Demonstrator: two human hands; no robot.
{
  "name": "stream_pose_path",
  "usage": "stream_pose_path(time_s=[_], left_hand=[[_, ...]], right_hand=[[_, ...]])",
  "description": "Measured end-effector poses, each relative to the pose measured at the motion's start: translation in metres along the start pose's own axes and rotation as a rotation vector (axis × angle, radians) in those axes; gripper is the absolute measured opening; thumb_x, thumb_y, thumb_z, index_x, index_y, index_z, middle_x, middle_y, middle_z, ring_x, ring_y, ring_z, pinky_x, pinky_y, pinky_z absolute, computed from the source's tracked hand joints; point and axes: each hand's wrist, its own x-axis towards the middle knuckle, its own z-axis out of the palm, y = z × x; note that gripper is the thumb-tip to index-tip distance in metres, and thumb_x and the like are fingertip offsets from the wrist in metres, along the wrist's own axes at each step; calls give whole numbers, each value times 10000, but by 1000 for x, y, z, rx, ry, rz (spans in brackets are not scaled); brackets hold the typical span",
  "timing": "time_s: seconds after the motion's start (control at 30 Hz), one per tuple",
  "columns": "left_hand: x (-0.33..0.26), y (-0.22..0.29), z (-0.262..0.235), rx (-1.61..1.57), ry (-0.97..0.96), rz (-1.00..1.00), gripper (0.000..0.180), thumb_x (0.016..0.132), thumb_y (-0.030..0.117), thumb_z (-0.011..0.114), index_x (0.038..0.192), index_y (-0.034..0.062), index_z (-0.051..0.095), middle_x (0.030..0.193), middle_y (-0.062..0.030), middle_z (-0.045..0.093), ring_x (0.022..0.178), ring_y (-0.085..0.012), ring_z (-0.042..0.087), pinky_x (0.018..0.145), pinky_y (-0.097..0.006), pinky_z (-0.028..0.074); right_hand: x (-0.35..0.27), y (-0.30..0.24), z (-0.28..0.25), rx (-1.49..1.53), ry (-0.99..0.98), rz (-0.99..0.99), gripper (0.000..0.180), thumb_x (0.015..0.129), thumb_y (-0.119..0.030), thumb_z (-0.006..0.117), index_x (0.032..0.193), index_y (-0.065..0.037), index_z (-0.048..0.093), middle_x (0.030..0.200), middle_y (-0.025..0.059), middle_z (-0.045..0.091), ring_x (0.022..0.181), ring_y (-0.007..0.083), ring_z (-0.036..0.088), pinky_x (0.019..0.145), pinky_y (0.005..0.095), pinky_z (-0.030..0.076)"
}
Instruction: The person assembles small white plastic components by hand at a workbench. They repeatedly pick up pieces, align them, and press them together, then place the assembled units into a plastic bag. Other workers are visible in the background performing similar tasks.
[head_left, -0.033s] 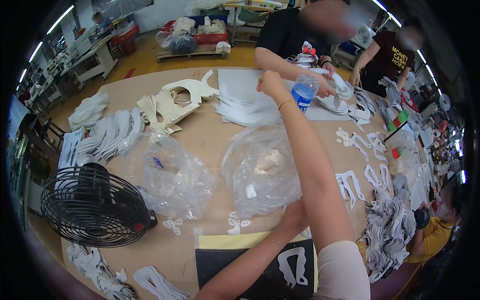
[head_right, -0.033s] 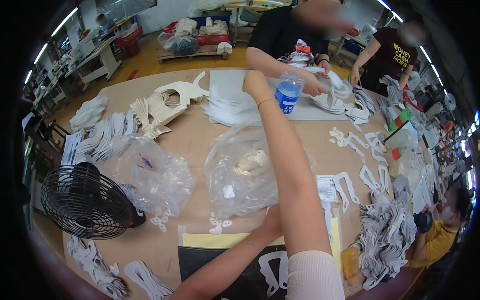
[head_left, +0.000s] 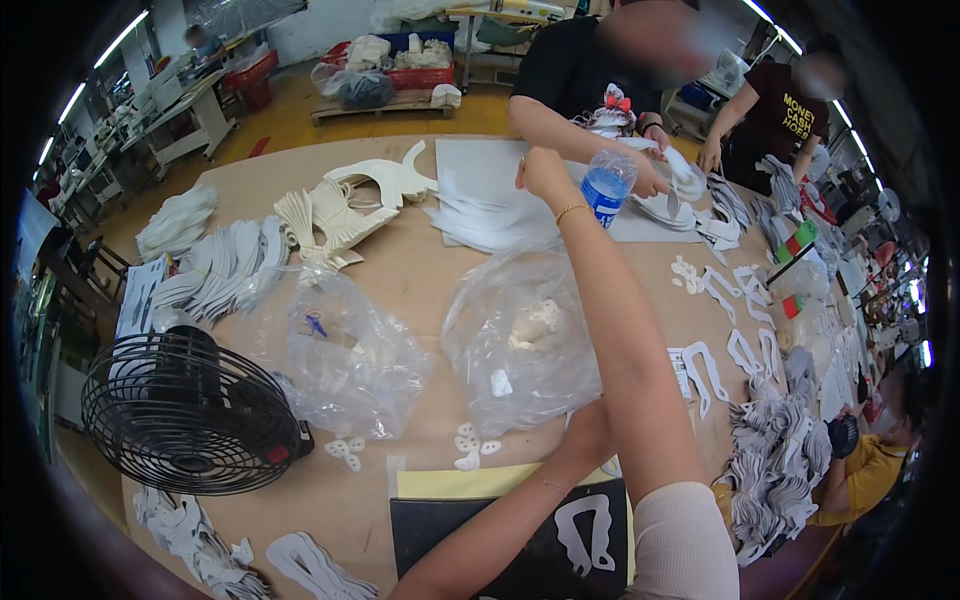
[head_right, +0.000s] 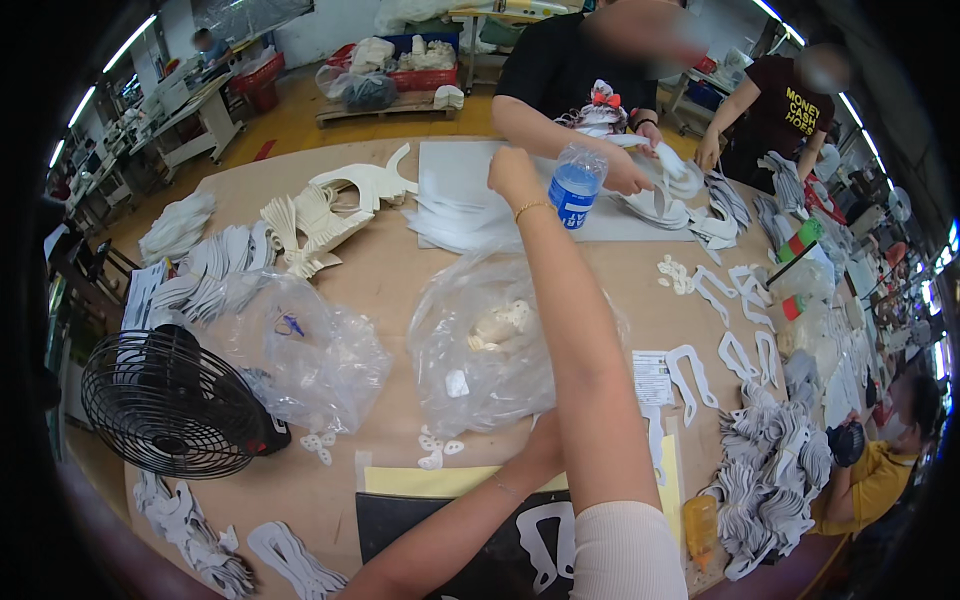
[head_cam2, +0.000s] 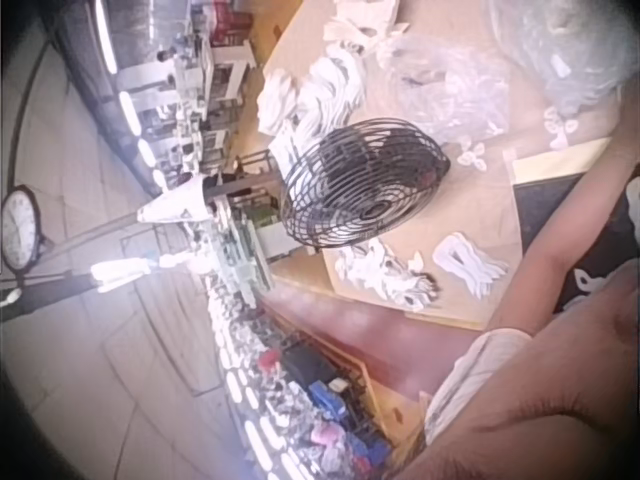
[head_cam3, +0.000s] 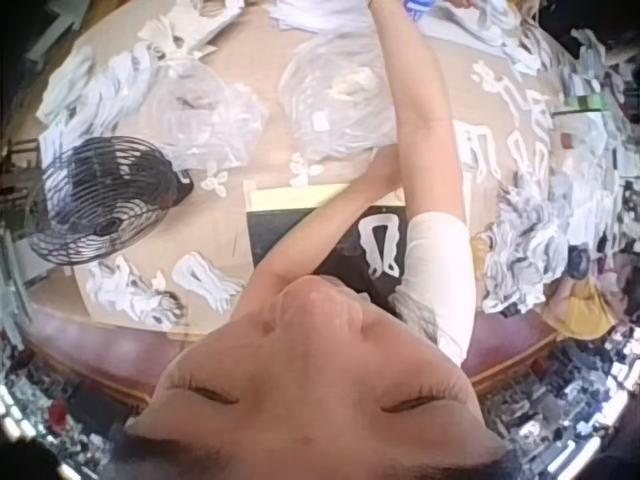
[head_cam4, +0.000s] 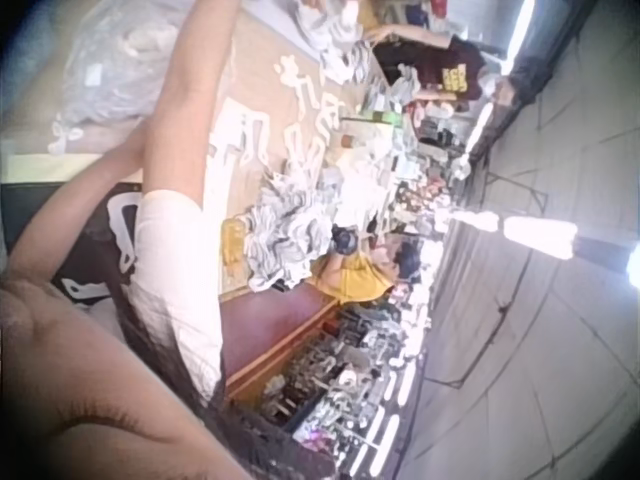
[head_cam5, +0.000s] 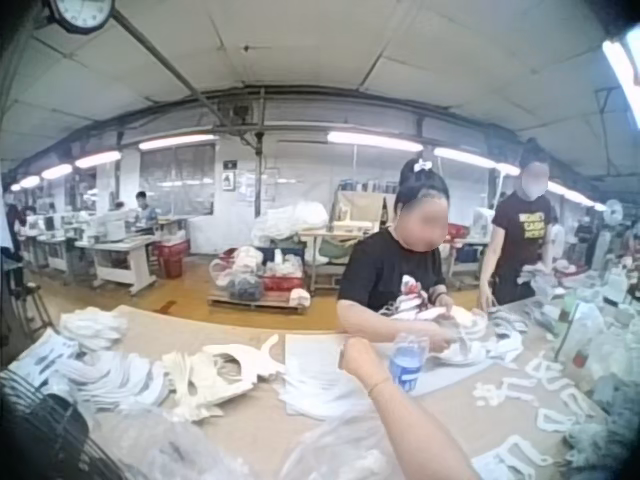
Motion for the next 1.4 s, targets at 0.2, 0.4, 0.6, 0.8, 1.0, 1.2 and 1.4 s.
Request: stream_pose_path(time_s=[0.2, 0.4, 0.6, 0.8, 1.0, 1.2, 1.4], left_hand=[[6, -8, 5, -18, 26, 40, 431, 947, 349, 524, 1206, 11, 588, 1134, -233, 669, 1076, -402, 621, 860, -448, 507], [6, -4, 1, 14, 74, 38, 374, 934, 296, 548, 1151, -2, 612, 1102, -249, 671, 1054, -406, 627, 858, -459, 507], [2, -2, -13, -52, -24, -57, 374, 881, 232, 628, 1173, 0, 609, 1211, -248, 633, 1178, -413, 571, 982, -449, 453], [14, 3, -1, 202, -49, -137, 293, 891, 219, 624, 1105, 20, 646, 1003, -228, 686, 908, -408, 654, 783, -470, 515], [13, 6, -8, 65, 37, -67, 247, 887, 187, 595, 1064, 44, 692, 919, -171, 695, 819, -343, 672, 751, -429, 527], [16, 4, -5, 71, 29, -60, 243, 910, 186, 614, 1072, 27, 701, 871, -148, 698, 774, -278, 666, 720, -376, 517], [13, 2, -13, 59, 33, -121, 237, 908, 185, 633, 1072, 29, 703, 863, -136, 695, 768, -229, 652, 718, -345, 509]], right_hand=[[-4, 11, 26, -219, -78, 92, 262, 866, -56, 568, 1069, -41, 733, 1318, 193, 583, 1143, 392, 614, 938, 460, 519], [-44, -37, 18, -176, 188, -168, 543, 884, -104, 571, 1407, -216, 479, 1483, 150, 418, 1208, 445, 553, 952, 544, 493], [-85, -77, 21, 81, 25, -82, 749, 857, -244, 701, 1503, -297, 325, 1501, 205, 343, 1143, 421, 582, 922, 517, 509], [-106, -73, -5, 84, 460, -524, 777, 824, -240, 751, 1490, -310, 356, 1468, 183, 381, 1131, 364, 568, 909, 466, 485], [-181, -59, -67, 127, 713, -861, 717, 808, -177, 766, 1434, -273, 430, 1392, 166, 459, 1073, 307, 571, 895, 412, 474], [-265, -33, -154, 1075, 188, 51, 509, 900, -243, 704, 1359, -147, 507, 1091, 115, 623, 787, 184, 649, 715, 308, 500], [-344, -21, -266, 1022, -166, 15, 300, 966, -315, 644, 1084, -44, 696, 792, 50, 687, 705, 83, 636, 633, 242, 491]])
